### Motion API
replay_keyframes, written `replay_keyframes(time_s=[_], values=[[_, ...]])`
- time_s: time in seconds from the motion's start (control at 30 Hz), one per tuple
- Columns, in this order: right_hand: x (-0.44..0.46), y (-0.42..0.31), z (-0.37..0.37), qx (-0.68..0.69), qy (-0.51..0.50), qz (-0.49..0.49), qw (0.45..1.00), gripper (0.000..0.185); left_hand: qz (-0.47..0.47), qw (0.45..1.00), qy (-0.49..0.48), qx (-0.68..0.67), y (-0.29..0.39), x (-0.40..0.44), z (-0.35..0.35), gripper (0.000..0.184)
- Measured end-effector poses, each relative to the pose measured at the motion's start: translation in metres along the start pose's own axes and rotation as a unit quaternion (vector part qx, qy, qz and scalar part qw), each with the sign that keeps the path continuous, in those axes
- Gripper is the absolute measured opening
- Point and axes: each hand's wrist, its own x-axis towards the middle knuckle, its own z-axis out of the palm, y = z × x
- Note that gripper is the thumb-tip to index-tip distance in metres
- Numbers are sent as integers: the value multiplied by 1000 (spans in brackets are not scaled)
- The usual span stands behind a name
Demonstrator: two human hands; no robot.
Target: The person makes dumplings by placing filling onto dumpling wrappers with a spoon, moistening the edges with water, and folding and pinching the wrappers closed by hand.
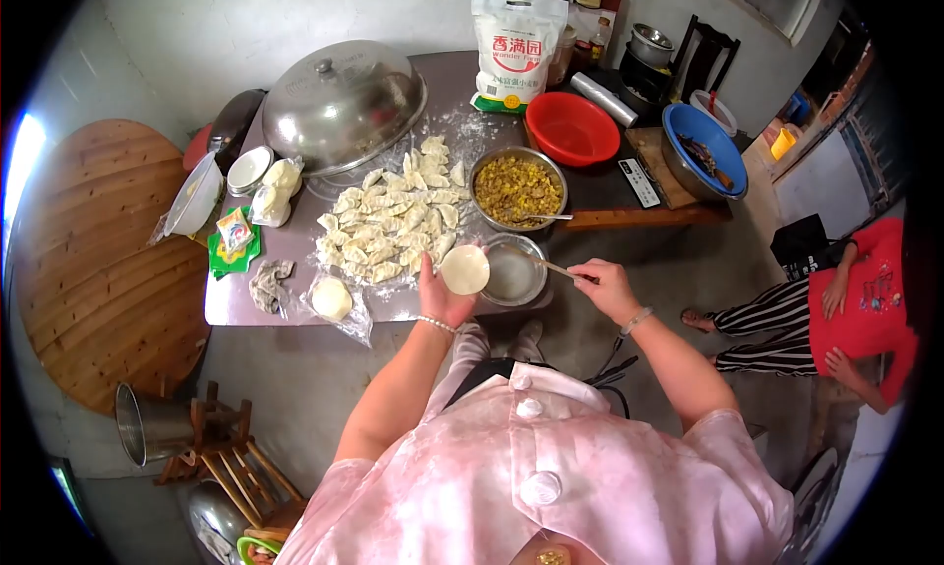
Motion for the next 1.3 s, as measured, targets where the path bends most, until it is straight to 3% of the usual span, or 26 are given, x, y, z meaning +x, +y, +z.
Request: replay_keyframes(time_s=[0.2, 0.3, 0.57, 0.77, 0.87, 1.0, 1.03, 1.1, 1.17, 1.2, 1.3], values=[[39, 28, 54, -48, -45, 63, 996, 19, -4, 1000, 3, -20, 14, -7, -13, 80], [61, 44, 83, -124, -29, -1, 992, 21, -3, 1000, 8, 4, 13, -8, -8, 80], [83, 42, 112, -252, -77, 110, 958, 16, -5, 1000, 12, -4, 11, -4, -4, 80], [83, 51, 115, -232, -81, 111, 963, 15, -4, 1000, 18, -2, 7, -5, 1, 74], [83, 52, 107, -206, -78, 89, 971, 16, -7, 1000, 14, -4, 6, -4, -1, 75], [83, 49, 79, -186, 2, 120, 975, 24, -13, 1000, 11, -1, 3, -2, -4, 77], [84, 63, 78, -180, 77, 126, 973, 28, -13, 1000, 17, -2, 2, -2, -3, 75], [89, 94, 70, -64, 155, 230, 959, 26, -11, 1000, 29, -4, 0, -3, 1, 73], [94, 72, 47, 120, 215, 297, 923, 36, -18, 1000, 17, -2, 0, -3, 1, 72], [101, 78, 42, 137, 220, 290, 921, 49, -20, 1000, 13, -1, 0, -4, 1, 72], [119, 81, 38, 213, 204, 295, 909, 42, -18, 1000, 22, 2, 0, -3, -1, 72]])
